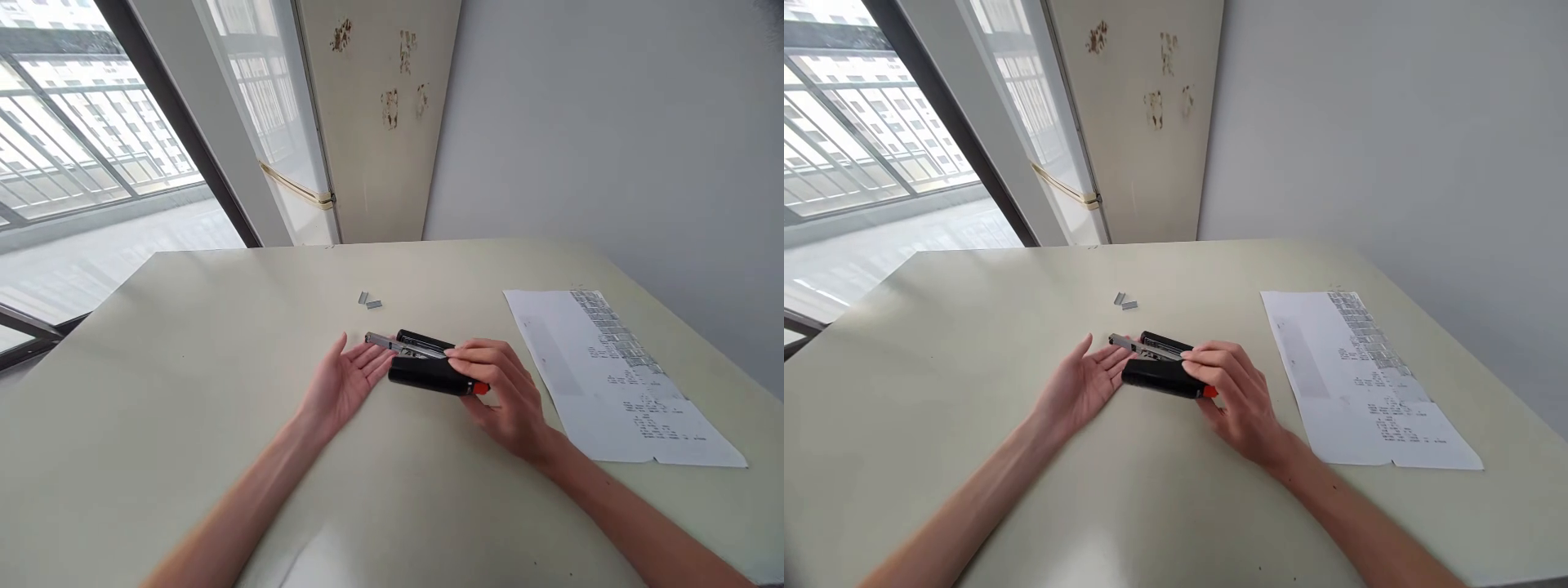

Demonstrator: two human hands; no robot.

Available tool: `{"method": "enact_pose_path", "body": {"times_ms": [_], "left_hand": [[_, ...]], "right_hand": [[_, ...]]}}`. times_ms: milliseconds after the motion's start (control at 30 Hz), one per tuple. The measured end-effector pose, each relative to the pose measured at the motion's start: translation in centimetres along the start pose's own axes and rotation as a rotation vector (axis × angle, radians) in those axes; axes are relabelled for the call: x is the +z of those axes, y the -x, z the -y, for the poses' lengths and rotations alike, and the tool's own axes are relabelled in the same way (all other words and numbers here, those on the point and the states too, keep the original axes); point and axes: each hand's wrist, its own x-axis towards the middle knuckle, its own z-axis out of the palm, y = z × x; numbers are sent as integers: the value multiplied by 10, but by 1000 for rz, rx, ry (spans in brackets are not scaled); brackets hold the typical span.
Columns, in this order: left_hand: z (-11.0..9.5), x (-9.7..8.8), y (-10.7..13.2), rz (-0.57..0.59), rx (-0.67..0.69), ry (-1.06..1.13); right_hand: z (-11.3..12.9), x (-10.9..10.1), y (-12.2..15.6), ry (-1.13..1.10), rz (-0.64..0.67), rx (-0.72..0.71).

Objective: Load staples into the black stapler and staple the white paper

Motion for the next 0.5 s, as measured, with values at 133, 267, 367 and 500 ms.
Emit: {"method": "enact_pose_path", "body": {"times_ms": [133,267,367,500], "left_hand": [[3,-2,2,81,-96,83],[6,-7,2,160,-71,66],[7,-11,0,179,-65,54],[7,-11,0,144,-76,72]], "right_hand": [[13,2,-1,25,64,-92],[21,2,0,52,82,-138],[21,0,1,54,75,-143],[18,-2,1,65,8,-103]]}}
